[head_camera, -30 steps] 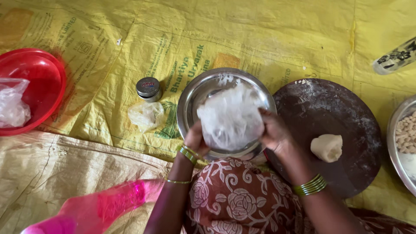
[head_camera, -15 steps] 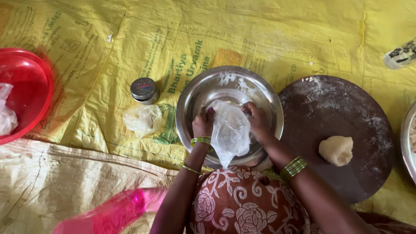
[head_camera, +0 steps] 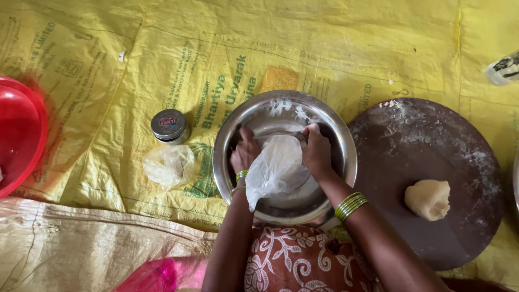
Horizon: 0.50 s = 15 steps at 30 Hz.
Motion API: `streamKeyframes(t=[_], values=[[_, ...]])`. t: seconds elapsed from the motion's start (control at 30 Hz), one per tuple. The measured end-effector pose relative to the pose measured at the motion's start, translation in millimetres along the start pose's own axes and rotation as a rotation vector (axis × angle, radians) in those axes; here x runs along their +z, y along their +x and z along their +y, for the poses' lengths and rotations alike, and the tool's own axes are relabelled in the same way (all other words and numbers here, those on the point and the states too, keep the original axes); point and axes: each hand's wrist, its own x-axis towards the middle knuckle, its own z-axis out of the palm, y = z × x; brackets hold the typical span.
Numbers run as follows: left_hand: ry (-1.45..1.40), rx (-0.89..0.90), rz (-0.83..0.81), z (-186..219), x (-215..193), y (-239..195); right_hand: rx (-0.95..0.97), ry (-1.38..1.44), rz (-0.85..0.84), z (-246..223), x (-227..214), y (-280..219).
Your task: The person kneads a small piece of dough on a wooden board, then rolls it into a long cylindrical shape using both hands. The person continues to elongate and smooth the dough by hand.
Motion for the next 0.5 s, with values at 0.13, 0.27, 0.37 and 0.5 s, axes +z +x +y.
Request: streamKeyframes(t=[0.13,0.27,0.37,0.5], values=[[0.357,0.486,0.279,-13,14,17,-0.353,-0.240,-0.093,2,-10,6],[0.273,0.430,0.296,-41,55,30,-0.506,-0.623,-0.198,-5,-17,5],[0.430,0.614,0.481,-72,80,40,-0.418,-0.701,-0.306,-13,-24,-4],[0.534,0.713,0.454,-100,91,40,-0.442,-0.702,-0.376,-19,-43,-28]])
